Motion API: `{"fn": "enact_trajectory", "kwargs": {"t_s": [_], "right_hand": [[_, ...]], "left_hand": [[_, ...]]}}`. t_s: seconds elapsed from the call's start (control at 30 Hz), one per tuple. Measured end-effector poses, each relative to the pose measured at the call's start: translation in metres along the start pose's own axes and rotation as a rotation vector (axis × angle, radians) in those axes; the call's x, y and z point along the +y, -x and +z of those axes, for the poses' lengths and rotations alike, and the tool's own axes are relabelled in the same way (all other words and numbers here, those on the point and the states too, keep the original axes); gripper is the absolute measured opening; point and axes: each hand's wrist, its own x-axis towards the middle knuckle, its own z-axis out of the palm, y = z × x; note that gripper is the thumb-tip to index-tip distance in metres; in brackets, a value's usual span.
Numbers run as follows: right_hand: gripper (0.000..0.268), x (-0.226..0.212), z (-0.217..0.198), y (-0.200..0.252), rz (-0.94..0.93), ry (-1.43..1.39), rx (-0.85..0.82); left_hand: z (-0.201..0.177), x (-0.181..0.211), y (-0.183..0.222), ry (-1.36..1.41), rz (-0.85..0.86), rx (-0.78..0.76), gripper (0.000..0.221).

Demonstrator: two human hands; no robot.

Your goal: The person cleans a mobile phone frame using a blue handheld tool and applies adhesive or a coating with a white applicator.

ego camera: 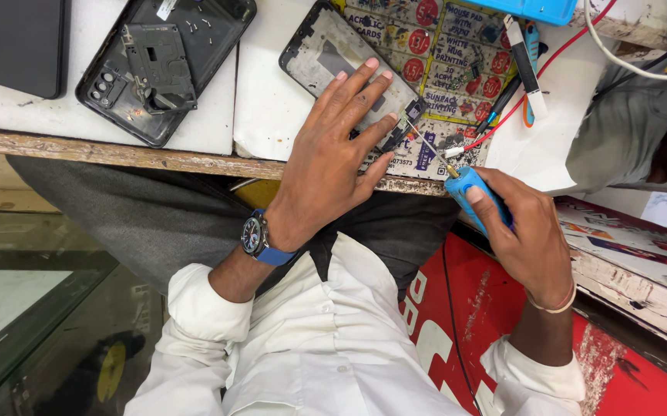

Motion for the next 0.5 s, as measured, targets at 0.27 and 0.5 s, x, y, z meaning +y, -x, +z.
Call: {"fn": "enact_trajectory", "kwargs": {"t_s": [0.27,0.5], "right_hand": [[0.032,-0.0011,0.0038,0.0014,0.06,0.05,0.061],[0.029,-0.0023,-0.0004,0.0039,0.032,0.146,0.094]], "left_hand": [[0.0034,-0.0018,0.0012,-0.01,-0.003,0.006,0.038],[0.0022,-0.0013,0.0016,-0.002,-0.011,0.002,0.037]]}}
